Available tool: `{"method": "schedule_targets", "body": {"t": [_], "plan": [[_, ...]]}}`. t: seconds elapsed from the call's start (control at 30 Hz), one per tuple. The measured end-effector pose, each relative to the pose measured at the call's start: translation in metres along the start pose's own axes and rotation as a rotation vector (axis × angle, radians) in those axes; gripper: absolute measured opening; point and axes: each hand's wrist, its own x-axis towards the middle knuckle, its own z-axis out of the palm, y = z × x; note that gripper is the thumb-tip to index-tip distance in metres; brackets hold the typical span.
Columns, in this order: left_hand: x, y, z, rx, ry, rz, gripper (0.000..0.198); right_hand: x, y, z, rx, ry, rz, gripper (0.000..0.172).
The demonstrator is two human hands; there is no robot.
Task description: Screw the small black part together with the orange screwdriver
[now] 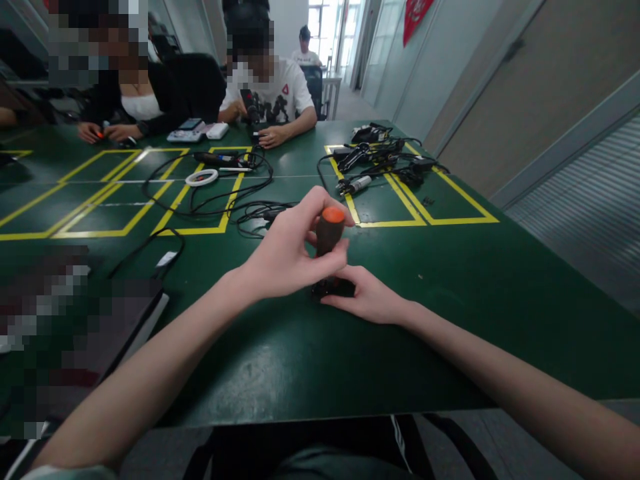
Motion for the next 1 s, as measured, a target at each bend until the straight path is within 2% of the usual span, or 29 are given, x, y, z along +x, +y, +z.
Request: {"method": "schedule_targets", "body": {"t": [0.13, 0.23, 0.3, 0.4, 0.53, 0.67, 0.73, 0.87, 1.0], "plan": [[-0.005, -0.013, 0.012, -0.185, 0.073, -0.050, 0.044, 0.002, 0.001, 0.005, -0.042, 0.009, -0.037, 0.032], [-0.007, -0.025, 0.016, -0.143, 0.160, -0.005, 0.066, 0.001, 0.002, 0.007, -0.078, 0.020, -0.095, 0.030], [-0.008, -0.029, 0.014, -0.065, 0.173, 0.070, 0.070, 0.000, 0.002, 0.008, -0.104, 0.033, -0.138, 0.029], [-0.009, -0.026, 0.006, 0.039, 0.137, 0.176, 0.061, -0.001, 0.001, 0.009, -0.142, 0.058, -0.189, 0.028], [-0.004, -0.007, -0.012, 0.180, 0.117, 0.155, 0.040, -0.001, -0.001, 0.007, -0.177, 0.052, -0.203, 0.027], [0.004, 0.011, -0.030, 0.310, 0.061, 0.151, 0.033, -0.001, -0.001, 0.006, -0.216, 0.046, -0.203, 0.026], [0.007, 0.014, -0.036, 0.356, 0.036, 0.184, 0.035, -0.002, 0.000, 0.005, -0.231, 0.045, -0.197, 0.027], [0.008, 0.014, -0.038, 0.485, -0.008, 0.255, 0.024, -0.003, 0.002, 0.006, -0.228, 0.040, -0.186, 0.029], [0.009, 0.019, -0.034, 0.409, -0.092, 0.190, 0.015, -0.003, 0.003, 0.006, -0.222, 0.050, -0.194, 0.028]]}}
